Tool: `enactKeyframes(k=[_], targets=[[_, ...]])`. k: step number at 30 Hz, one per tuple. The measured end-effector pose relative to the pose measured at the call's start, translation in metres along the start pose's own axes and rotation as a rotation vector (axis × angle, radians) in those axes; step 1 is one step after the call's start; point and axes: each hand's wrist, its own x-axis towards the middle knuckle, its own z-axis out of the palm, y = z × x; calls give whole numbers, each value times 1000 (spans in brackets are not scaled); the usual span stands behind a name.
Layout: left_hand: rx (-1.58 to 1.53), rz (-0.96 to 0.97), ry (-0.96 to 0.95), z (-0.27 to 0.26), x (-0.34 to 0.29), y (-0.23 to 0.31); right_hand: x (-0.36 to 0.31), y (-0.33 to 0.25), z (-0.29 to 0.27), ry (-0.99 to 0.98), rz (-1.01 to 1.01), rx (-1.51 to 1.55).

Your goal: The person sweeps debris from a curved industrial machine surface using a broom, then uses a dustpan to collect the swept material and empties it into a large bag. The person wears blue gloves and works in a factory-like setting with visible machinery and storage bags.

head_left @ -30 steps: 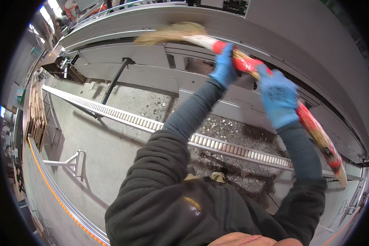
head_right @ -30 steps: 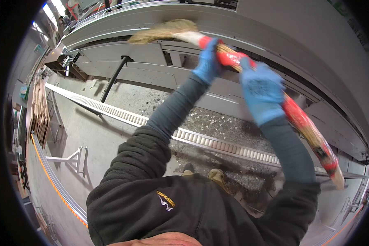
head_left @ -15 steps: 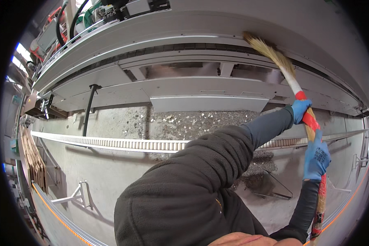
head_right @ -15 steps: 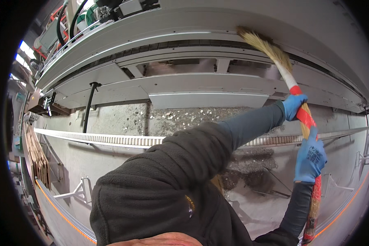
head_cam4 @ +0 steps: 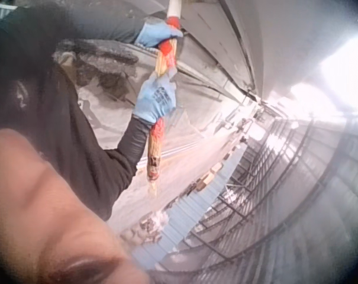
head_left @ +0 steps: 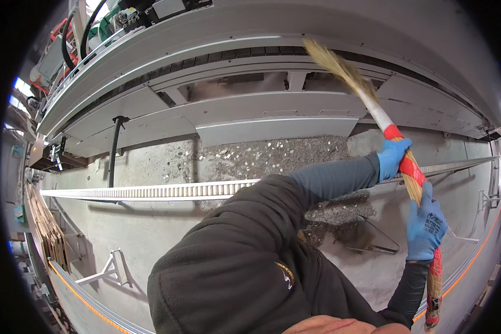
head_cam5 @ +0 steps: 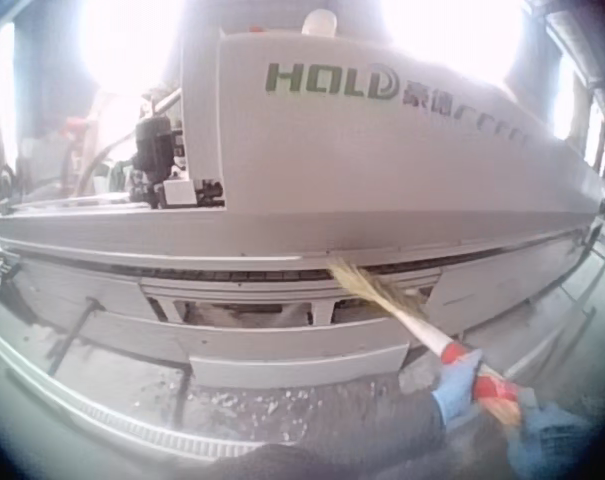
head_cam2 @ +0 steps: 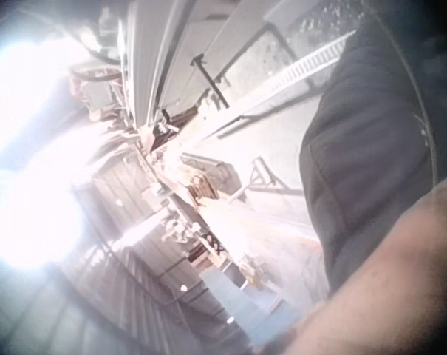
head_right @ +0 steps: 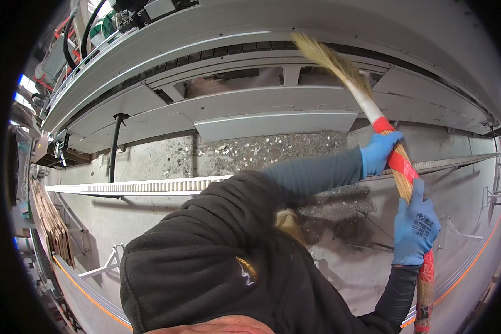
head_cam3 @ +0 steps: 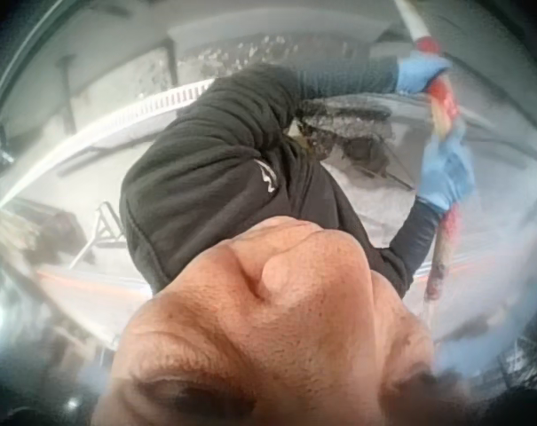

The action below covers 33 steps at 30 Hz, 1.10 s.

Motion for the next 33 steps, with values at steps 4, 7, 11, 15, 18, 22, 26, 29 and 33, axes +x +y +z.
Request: enactKeyframes(k=[4, 7, 11, 15, 18, 22, 26, 29, 33], targets=[[123, 237, 148, -16, -34, 31, 2, -16, 5, 72, -84, 244], [192, 297, 194, -20, -16, 55, 20, -37, 15, 26, -24, 243], [372, 45, 9, -19, 54, 77, 50, -69, 38, -20, 175, 216], [841, 33, -143, 11, 109, 42, 62, -54, 62, -78, 392, 259], [1138, 79, -129, 43, 136, -3, 64, -15, 82, -133, 538, 395], [1290, 240, -70, 69, 170, -55, 70, 17, 110, -99, 649, 576], [1030, 304, 36, 47, 189, -25, 102, 14, 121, -76, 563, 566], [624, 421, 52, -2, 155, 40, 125, -16, 118, -105, 322, 598], [489, 516, 94, -80, 61, 102, 110, -65, 113, -284, 58, 659]])
